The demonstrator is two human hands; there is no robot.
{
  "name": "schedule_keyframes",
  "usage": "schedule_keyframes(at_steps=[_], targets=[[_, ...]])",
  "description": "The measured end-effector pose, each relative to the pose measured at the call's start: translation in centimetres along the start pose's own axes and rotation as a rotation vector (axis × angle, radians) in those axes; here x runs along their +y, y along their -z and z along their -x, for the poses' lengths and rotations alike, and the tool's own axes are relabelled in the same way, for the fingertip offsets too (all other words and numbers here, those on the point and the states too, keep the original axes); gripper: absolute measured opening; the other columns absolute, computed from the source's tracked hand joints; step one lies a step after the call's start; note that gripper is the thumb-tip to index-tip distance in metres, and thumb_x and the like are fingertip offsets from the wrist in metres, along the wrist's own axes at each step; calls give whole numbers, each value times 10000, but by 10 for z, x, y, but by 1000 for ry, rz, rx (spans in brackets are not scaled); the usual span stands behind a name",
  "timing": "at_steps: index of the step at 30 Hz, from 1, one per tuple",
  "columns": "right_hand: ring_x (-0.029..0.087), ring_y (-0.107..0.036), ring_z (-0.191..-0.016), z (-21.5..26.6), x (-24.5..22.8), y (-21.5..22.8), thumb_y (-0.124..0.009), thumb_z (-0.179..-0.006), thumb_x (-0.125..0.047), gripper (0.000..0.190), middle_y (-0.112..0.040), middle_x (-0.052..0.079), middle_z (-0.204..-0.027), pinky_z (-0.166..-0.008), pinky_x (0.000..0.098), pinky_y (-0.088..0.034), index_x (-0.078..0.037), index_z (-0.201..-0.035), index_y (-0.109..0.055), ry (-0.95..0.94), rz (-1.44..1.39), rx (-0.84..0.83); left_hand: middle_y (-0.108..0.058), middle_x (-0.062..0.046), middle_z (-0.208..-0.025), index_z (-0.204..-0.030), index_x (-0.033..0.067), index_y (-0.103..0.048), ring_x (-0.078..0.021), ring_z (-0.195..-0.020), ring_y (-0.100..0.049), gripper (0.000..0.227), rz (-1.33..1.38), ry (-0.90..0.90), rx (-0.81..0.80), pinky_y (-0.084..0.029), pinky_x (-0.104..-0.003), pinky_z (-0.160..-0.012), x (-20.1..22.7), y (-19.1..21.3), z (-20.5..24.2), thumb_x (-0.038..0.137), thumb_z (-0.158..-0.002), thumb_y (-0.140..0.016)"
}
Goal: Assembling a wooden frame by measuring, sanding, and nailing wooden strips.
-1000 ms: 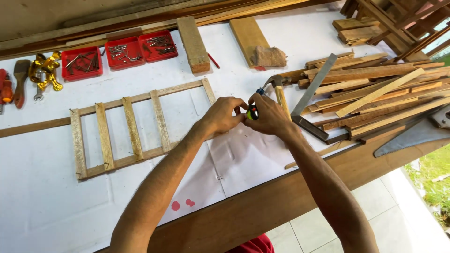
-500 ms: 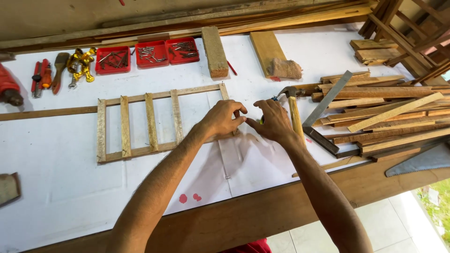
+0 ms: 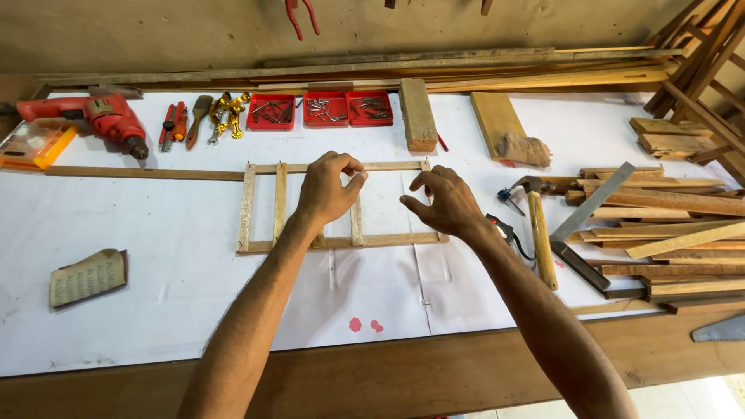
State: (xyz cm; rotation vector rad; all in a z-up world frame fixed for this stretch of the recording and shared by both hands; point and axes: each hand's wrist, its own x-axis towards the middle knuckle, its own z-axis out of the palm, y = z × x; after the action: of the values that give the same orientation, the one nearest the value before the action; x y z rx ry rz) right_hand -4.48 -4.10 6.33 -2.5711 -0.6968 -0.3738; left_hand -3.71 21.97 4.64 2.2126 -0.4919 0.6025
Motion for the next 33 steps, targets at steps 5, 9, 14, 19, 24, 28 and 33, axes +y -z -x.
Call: schedule_keyframes(at_steps=[5,9,14,19,24,28,33], targets=[[215,-645,-813,-14,-14,-11,-784,-885,-445,372,-679,86,-851,-684,403,-569,-90,-985,-740,57,-21,-96,-712,-81,-890,-928,70,-737,-185,-821,-704,112,-26,39,11,-570,-359,-701,-29,13,2,176,-917,-772],[216,-657,-835,-26,-18,-13,-771,-893,-460,381,-696,93,-870,-705,402,-582,-94,-992,-747,66,-47,-146,-690,-83,-876,-936,78,-738,-171,-839,-702,126,-57,55,7,-573,-345,-700,-41,10,-8,195,-909,-774],[211,-672,-834,-27,-4,-11,-774,-884,-436,371,-698,93,-884,-715,392,-597,-86,-1002,-743,101,-114,-146,-688,-64,-851,-936,90,-747,-185,-824,-683,150,-126,121,-16,-554,-374,-715,-38,8,-25,230,-900,-786],[218,-683,-822,-26,23,-9,-787,-882,-397,348,-717,99,-888,-718,389,-600,-79,-1015,-744,168,-128,-162,-689,-64,-853,-917,98,-748,-185,-831,-682,150,-147,161,8,-549,-384,-735,-12,8,-23,242,-905,-789],[197,-696,-822,-40,34,0,-775,-903,-378,334,-720,108,-926,-685,366,-611,-72,-1032,-740,157,-114,-230,-703,-62,-843,-906,87,-746,-196,-828,-684,122,-139,110,42,-551,-398,-766,7,2,-26,202,-904,-788],[192,-699,-819,-55,37,-5,-772,-912,-383,341,-727,101,-879,-695,357,-608,-67,-1036,-743,153,-145,-226,-689,-66,-890,-923,85,-729,-183,-854,-694,134,-131,125,14,-578,-385,-738,1,1,-35,205,-893,-780],[175,-683,-785,-92,50,-32,-770,-917,-393,365,-724,82,-846,-678,333,-589,-55,-1055,-748,68,-211,-173,-690,-77,-887,-903,75,-730,-233,-881,-672,163,-198,184,-47,-565,-415,-752,-42,-5,-67,223,-885,-795]])
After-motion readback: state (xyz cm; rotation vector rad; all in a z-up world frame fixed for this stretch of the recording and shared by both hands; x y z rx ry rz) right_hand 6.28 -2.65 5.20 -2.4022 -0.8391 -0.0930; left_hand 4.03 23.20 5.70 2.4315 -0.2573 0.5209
